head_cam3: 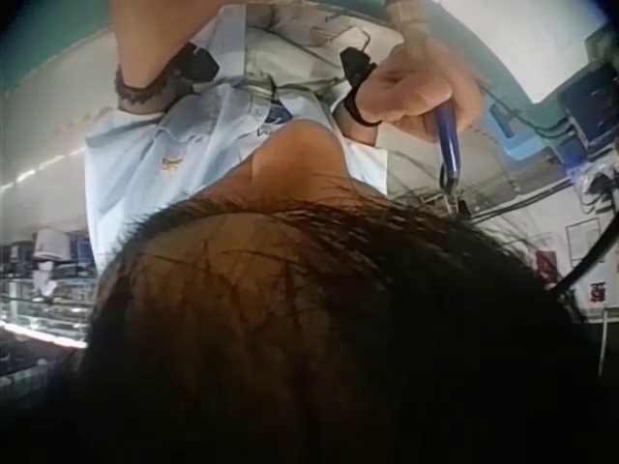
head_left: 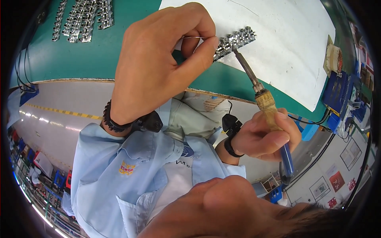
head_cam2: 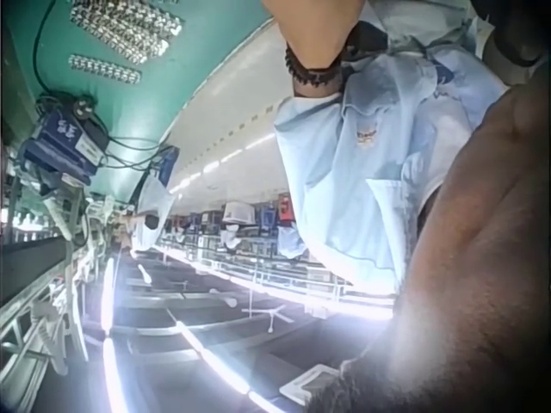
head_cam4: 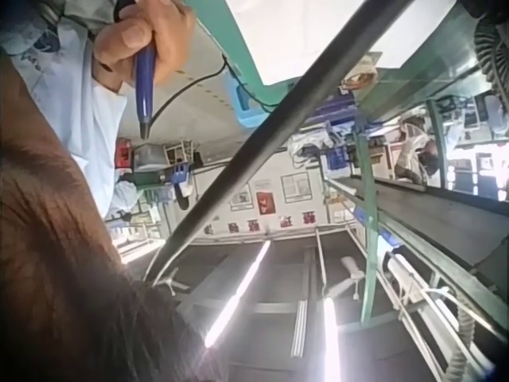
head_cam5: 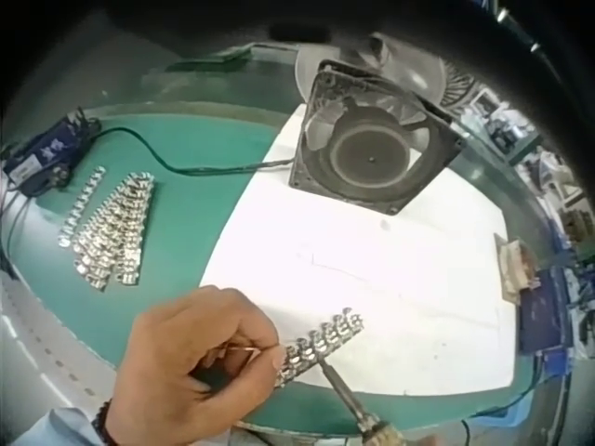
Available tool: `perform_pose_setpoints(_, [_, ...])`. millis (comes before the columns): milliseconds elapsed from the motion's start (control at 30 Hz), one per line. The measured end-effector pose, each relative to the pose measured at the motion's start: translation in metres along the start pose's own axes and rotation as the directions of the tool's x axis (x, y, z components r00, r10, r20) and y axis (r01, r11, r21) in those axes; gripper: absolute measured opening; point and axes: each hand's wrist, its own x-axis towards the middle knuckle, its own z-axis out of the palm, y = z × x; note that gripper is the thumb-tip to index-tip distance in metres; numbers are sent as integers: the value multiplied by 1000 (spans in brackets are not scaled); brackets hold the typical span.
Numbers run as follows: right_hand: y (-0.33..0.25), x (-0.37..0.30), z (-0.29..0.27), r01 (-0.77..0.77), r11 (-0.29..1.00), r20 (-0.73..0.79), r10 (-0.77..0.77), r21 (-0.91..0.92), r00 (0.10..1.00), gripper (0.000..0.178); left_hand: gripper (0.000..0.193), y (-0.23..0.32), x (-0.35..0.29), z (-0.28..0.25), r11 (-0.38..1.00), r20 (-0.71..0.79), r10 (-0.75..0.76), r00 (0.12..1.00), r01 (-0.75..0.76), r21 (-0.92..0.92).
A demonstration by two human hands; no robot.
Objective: Soldering electronic components onto a metal strip at a workbench.
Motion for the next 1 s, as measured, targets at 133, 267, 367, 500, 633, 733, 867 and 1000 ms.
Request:
perform_pose_setpoints(133, [-12, 1, -9, -194, 981, 73, 195, -25, 978, 52, 9, -6, 1, -3, 996, 112, 65, 992, -71, 53])
perform_pose_setpoints(267, [-16, 0, -13, -287, 958, 122, 286, -10, 950, 55, 9, -8, 0, -7, 996, 122, 62, 991, -69, 54])
perform_pose_setpoints(367, [-12, 2, -13, -285, 958, 143, 279, 23, 950, 54, 9, -7, 0, -6, 996, 125, 62, 990, -69, 49])
perform_pose_setpoints(500, [-10, 4, -13, -279, 960, 159, 270, 37, 950, 52, 9, -6, 1, -4, 996, 118, 67, 991, -74, 56])
perform_pose_setpoints(633, [-12, 3, -11, -303, 952, 165, 293, 36, 942, 51, 10, -7, 1, -4, 994, 129, 66, 989, -77, 82])
perform_pose_setpoints(733, [-13, 2, -9, -313, 949, 146, 306, 32, 941, 51, 10, -8, 1, -4, 990, 129, 81, 988, -95, 108])
perform_pose_setpoints(867, [-11, 2, -8, -305, 951, 133, 298, 41, 945, 51, 10, -7, 1, -4, 994, 116, 72, 991, -81, 71])
perform_pose_setpoints(1000, [-9, 2, -9, -262, 964, 103, 256, 49, 961, 51, 9, -5, 0, -5, 999, 97, 12, 995, -15, 29])
